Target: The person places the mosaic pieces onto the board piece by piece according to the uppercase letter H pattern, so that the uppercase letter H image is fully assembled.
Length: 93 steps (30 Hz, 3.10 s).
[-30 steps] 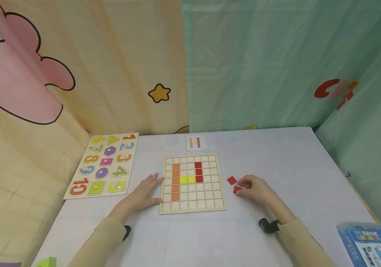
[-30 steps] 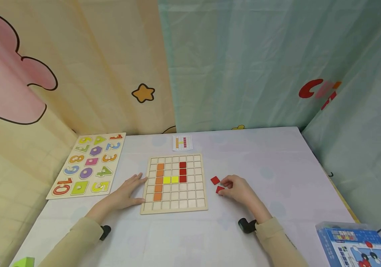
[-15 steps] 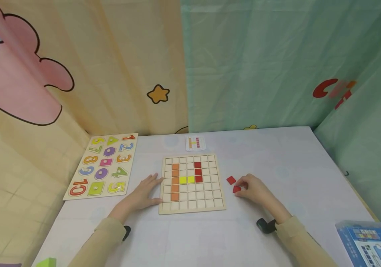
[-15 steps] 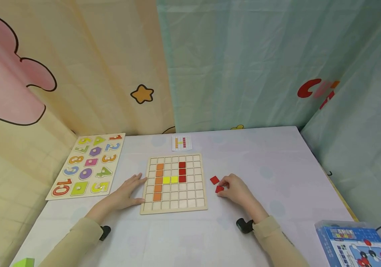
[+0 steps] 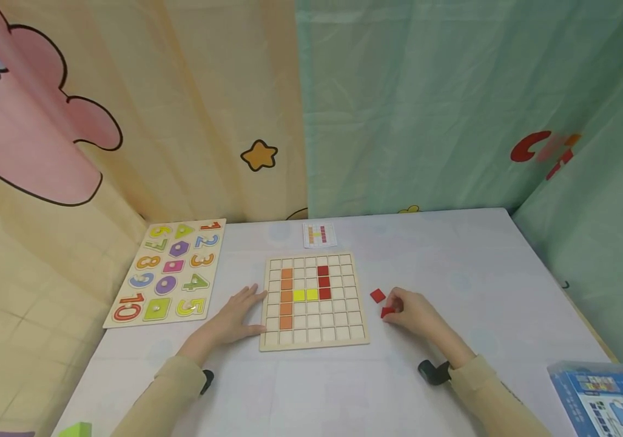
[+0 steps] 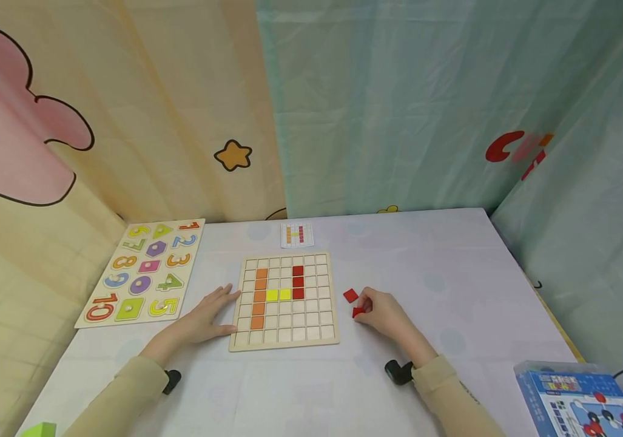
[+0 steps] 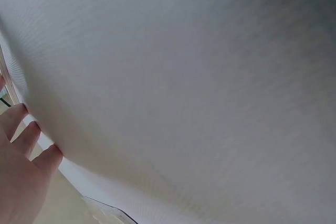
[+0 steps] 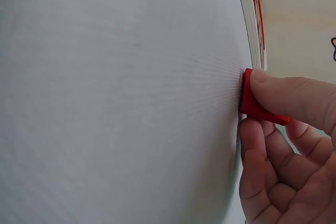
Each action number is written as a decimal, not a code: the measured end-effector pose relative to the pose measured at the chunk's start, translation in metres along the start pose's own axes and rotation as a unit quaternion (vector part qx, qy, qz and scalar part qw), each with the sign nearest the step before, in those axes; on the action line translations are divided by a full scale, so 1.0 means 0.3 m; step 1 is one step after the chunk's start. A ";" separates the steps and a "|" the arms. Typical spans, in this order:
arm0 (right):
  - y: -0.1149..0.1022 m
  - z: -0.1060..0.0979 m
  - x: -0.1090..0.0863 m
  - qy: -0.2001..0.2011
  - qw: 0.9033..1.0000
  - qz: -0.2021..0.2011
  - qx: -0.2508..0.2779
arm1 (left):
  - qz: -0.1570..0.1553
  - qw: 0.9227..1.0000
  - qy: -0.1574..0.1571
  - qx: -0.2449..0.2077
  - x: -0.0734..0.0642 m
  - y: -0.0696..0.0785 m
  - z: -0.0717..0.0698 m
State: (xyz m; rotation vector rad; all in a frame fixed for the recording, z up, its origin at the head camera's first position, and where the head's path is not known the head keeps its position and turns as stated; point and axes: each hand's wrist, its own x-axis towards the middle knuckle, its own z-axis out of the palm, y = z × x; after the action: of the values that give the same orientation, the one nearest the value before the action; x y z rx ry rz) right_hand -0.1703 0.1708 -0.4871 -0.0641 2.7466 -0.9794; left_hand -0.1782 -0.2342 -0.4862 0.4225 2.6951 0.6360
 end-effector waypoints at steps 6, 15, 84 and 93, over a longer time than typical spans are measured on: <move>-0.027 -0.005 0.010 -0.004 0.999 -0.013 0.031 | -0.002 1.000 0.000 0.000 0.002 0.002 0.001; -0.179 0.029 0.077 -0.011 0.994 -0.044 0.099 | 0.003 1.000 0.004 -0.001 0.003 0.000 0.000; -0.017 -0.061 0.107 0.006 0.998 -0.004 0.061 | 0.005 1.000 0.004 -0.008 0.010 -0.015 0.011; 0.007 -0.060 0.102 0.007 0.998 -0.012 0.062 | 0.000 1.000 0.002 -0.007 0.009 -0.016 0.014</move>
State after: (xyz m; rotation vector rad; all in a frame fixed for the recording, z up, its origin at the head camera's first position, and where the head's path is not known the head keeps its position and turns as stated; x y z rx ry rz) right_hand -0.2040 0.1802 -0.4808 -0.0710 2.6958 -1.1597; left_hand -0.1799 -0.2359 -0.4927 0.4171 2.6933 0.6576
